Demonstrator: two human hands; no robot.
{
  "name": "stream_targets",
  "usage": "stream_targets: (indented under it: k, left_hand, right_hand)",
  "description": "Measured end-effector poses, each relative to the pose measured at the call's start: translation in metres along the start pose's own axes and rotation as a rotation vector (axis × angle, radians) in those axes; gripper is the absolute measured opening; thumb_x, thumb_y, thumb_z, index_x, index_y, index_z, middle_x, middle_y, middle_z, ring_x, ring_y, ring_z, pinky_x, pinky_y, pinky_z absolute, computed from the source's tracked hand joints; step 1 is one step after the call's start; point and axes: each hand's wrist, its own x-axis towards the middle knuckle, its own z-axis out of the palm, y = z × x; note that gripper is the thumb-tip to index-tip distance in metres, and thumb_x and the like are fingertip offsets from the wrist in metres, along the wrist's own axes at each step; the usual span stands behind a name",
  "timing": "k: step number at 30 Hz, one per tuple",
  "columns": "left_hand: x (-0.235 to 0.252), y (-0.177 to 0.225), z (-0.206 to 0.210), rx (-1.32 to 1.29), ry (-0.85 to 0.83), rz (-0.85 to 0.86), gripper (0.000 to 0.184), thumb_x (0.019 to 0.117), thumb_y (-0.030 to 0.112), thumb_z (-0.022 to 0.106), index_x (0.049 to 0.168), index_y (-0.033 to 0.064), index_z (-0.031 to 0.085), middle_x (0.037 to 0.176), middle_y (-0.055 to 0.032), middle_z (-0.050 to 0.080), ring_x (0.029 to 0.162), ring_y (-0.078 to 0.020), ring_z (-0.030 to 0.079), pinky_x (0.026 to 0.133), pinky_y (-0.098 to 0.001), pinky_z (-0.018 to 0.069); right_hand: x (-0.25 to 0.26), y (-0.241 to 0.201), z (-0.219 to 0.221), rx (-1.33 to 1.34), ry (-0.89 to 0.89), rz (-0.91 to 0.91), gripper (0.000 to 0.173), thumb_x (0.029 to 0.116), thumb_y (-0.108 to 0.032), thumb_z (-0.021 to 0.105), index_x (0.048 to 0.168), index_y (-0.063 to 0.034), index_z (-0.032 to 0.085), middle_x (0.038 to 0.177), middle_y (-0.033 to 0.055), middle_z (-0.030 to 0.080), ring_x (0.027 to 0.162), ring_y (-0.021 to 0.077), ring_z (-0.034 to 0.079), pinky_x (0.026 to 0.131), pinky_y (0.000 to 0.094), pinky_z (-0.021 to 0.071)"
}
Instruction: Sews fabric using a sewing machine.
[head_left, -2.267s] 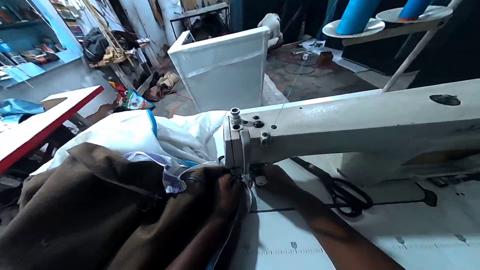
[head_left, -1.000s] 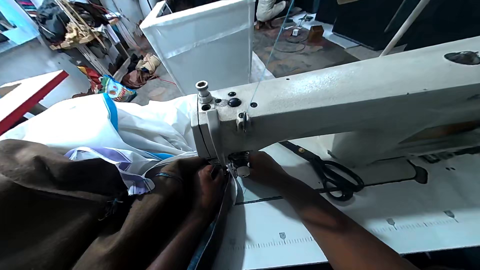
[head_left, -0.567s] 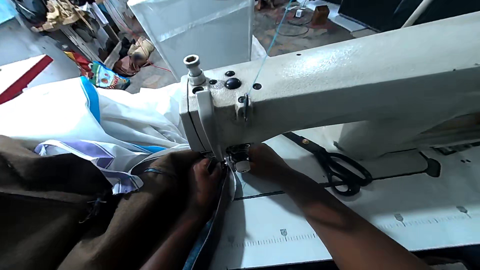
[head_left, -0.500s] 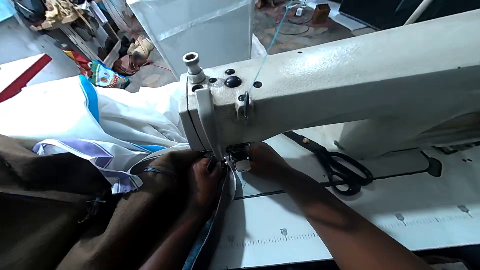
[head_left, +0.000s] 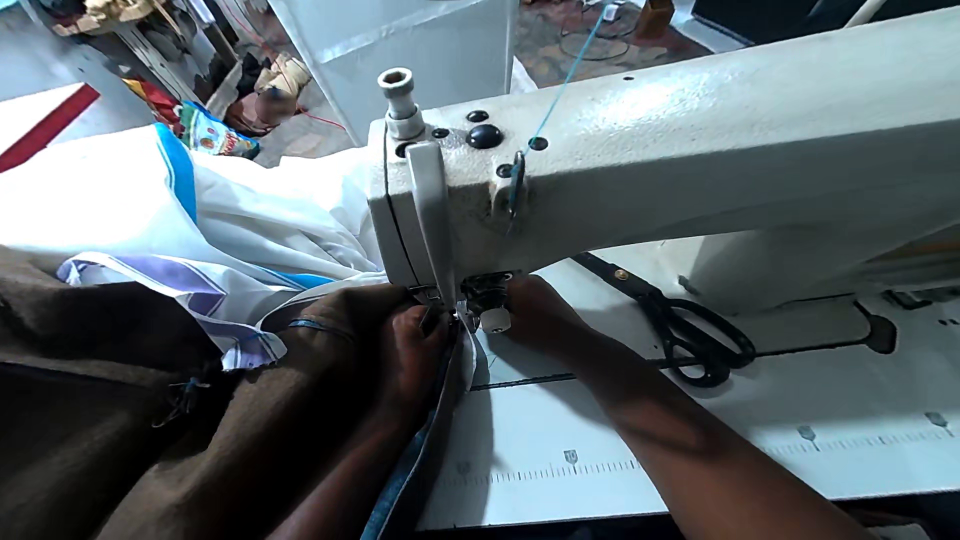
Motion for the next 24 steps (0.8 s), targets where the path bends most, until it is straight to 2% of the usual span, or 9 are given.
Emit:
stream_targets:
  k: [4, 7, 9, 16, 21, 24]
  left_hand:
    - [0.001, 0.002, -0.001, 0.051, -0.009, -0.011, 0.014, 0.0949, 0.005, 0.070, 0.085, -0.0053, 0.069, 0.076, -0.0148, 0.064, 0.071, -0.0224, 0.060, 0.070, -0.0416, 0.0496]
    - [0.002, -0.002, -0.001, 0.117, -0.019, -0.014, 0.016, 0.0945, 0.008, 0.071, 0.087, -0.0065, 0.069, 0.081, -0.0193, 0.067, 0.076, -0.0306, 0.065, 0.074, -0.0504, 0.0523]
    - [0.001, -0.004, 0.000, 0.114, -0.016, -0.005, 0.017, 0.0943, 0.008, 0.070, 0.088, -0.0073, 0.068, 0.082, -0.0209, 0.067, 0.078, -0.0330, 0.066, 0.074, -0.0525, 0.0526]
    - [0.002, -0.008, 0.005, 0.058, 0.044, 0.054, 0.014, 0.0925, 0.004, 0.070, 0.086, -0.0076, 0.068, 0.080, -0.0187, 0.067, 0.076, -0.0269, 0.064, 0.074, -0.0454, 0.0513]
    - [0.002, -0.007, 0.003, 0.065, 0.034, 0.041, 0.014, 0.0934, 0.005, 0.070, 0.085, -0.0058, 0.068, 0.079, -0.0163, 0.066, 0.075, -0.0248, 0.063, 0.073, -0.0441, 0.0504]
    - [0.003, -0.009, 0.003, 0.094, 0.028, 0.026, 0.016, 0.0939, 0.008, 0.071, 0.084, -0.0038, 0.068, 0.079, -0.0161, 0.065, 0.075, -0.0268, 0.064, 0.072, -0.0477, 0.0508]
  right_hand:
    - [0.000, 0.001, 0.001, 0.009, 0.010, -0.011, 0.014, 0.0970, -0.011, 0.063, 0.104, -0.0017, 0.071, 0.079, 0.0112, 0.067, 0.072, 0.0238, 0.064, 0.066, 0.0433, 0.0515]
    - [0.001, 0.007, 0.005, -0.003, 0.044, -0.055, 0.014, 0.0960, -0.012, 0.063, 0.103, -0.0028, 0.072, 0.079, 0.0105, 0.068, 0.071, 0.0238, 0.066, 0.065, 0.0439, 0.0532]
    - [0.001, 0.007, 0.005, -0.006, 0.041, -0.062, 0.014, 0.0959, -0.012, 0.063, 0.102, -0.0031, 0.071, 0.078, 0.0101, 0.067, 0.070, 0.0232, 0.065, 0.065, 0.0433, 0.0528]
    - [0.000, 0.005, 0.003, 0.024, 0.038, -0.038, 0.013, 0.0962, -0.012, 0.064, 0.102, -0.0032, 0.071, 0.078, 0.0094, 0.066, 0.070, 0.0210, 0.063, 0.065, 0.0409, 0.0510]
    - [0.001, 0.006, 0.004, 0.012, 0.040, -0.038, 0.013, 0.0958, -0.014, 0.065, 0.102, -0.0048, 0.071, 0.078, 0.0079, 0.066, 0.069, 0.0203, 0.063, 0.064, 0.0404, 0.0511]
    - [0.001, 0.004, 0.003, 0.014, 0.021, -0.026, 0.013, 0.0968, -0.013, 0.063, 0.104, -0.0041, 0.071, 0.079, 0.0088, 0.066, 0.071, 0.0209, 0.064, 0.066, 0.0408, 0.0515]
